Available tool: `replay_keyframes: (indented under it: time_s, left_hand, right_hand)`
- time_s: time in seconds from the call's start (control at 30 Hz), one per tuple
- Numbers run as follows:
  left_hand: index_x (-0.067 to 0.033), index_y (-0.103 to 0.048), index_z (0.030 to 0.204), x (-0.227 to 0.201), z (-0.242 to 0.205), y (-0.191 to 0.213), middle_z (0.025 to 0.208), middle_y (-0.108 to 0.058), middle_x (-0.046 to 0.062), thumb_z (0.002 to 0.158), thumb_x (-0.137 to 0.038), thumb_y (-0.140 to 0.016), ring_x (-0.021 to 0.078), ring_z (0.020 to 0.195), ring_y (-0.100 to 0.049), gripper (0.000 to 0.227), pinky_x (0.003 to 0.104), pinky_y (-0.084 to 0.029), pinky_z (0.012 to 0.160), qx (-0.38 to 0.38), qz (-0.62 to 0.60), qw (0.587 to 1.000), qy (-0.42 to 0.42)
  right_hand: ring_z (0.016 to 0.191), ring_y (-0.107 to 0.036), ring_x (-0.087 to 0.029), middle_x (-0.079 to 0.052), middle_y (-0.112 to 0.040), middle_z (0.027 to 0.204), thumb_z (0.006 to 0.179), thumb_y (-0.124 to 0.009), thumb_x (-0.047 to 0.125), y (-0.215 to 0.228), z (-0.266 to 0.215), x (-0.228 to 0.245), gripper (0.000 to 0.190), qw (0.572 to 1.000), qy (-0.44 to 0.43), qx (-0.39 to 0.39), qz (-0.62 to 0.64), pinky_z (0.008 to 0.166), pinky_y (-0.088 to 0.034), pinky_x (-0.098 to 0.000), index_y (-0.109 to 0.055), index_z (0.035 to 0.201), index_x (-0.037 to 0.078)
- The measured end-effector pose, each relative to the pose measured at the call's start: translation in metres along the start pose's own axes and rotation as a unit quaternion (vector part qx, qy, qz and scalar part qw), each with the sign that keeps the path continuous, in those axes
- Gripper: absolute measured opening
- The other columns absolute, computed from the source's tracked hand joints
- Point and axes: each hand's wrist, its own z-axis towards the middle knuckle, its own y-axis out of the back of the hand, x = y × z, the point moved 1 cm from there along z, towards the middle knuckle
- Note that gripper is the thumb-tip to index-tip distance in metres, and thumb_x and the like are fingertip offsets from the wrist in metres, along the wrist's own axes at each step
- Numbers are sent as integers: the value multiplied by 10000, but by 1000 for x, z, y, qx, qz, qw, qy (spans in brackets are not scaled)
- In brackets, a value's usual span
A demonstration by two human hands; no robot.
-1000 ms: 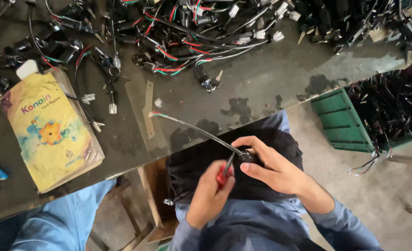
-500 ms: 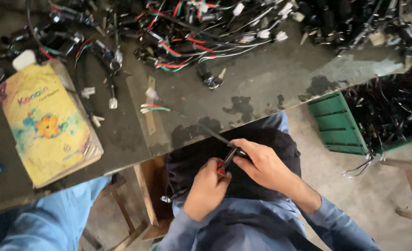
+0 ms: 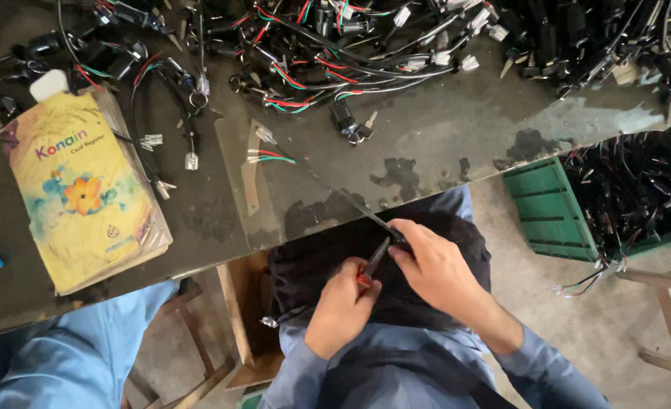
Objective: The person repeatedly strips insulation from the ends of black wires using red-handled pliers. They pick up each wire, strip the end, and place it into a green bin. The process is continuous and repetitive throughout the clip.
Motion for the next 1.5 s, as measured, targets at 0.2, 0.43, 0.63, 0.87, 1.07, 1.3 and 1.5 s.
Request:
replay_keyframes:
  time_s: [0.2, 0.43, 0.63, 0.87, 1.07, 1.3, 1.5]
  left_hand:
    - [-23, -575, 1098, 2, -4, -3, 956, -664, 190, 874, -192, -698, 400, 923, -637, 306, 473, -502, 795, 11, -20, 999, -42]
    - [-27, -576, 1078, -1, 0, -12, 949, -675, 204, 919, -239, -696, 420, 938, -642, 291, 485, -497, 793, -7, 43, 999, -8]
    - [-6, -592, 1057, 0, -4, -12, 870, -688, 204, 869, -201, -710, 411, 853, -678, 295, 484, -528, 742, 5, -32, 999, -3]
    - [-27, -592, 1115, -15, 9, -12, 948, -685, 192, 904, -192, -728, 418, 931, -652, 300, 480, -499, 783, -58, 8, 997, -54]
    - [19, -553, 1155, -38, 5, 15, 1162, -600, 225, 854, -37, -742, 454, 1104, -591, 360, 497, -497, 957, -104, -29, 927, -359]
    - [-24, -548, 1109, -27, 22, 22, 1053, -594, 174, 805, -18, -728, 401, 1022, -601, 354, 465, -507, 920, -100, 29, 903, -417]
    - [-49, -586, 994, -6, 2, -10, 829, -647, 179, 900, -196, -718, 387, 816, -646, 219, 460, -509, 739, 29, -15, 999, 34]
  right_hand:
    - [881, -700, -349, -151, -700, 956, 890, -691, 133, 7, -1, -16, 329, 996, 20, 41, 79, 719, -539, -399, -612, 1199, 53]
    - [777, -668, -359, -153, -647, 933, 885, -681, 105, -6, -8, -3, 365, 997, 1, 19, -75, 643, -527, -426, -589, 1237, 91]
    - [686, -643, -353, -144, -596, 894, 847, -696, 107, -21, -18, -7, 431, 988, 16, -66, -139, 577, -506, -434, -560, 1252, 54]
    - [807, -659, -386, -193, -639, 1002, 853, -696, 120, -8, -10, -1, 409, 991, 75, -80, -77, 639, -518, -433, -528, 1203, -8]
    - [732, -687, -336, -147, -661, 756, 867, -727, 173, 56, -8, 20, 248, 981, 37, 154, 111, 619, -509, -394, -617, 1038, 31]
    - [717, -636, -340, -160, -652, 777, 866, -716, 154, 57, -15, 32, 267, 973, -5, 179, 148, 622, -505, -411, -634, 1100, 52]
    - [820, -654, -405, -177, -666, 915, 854, -724, 157, -3, -5, 3, 292, 997, -6, 64, -40, 665, -497, -464, -594, 1079, 25]
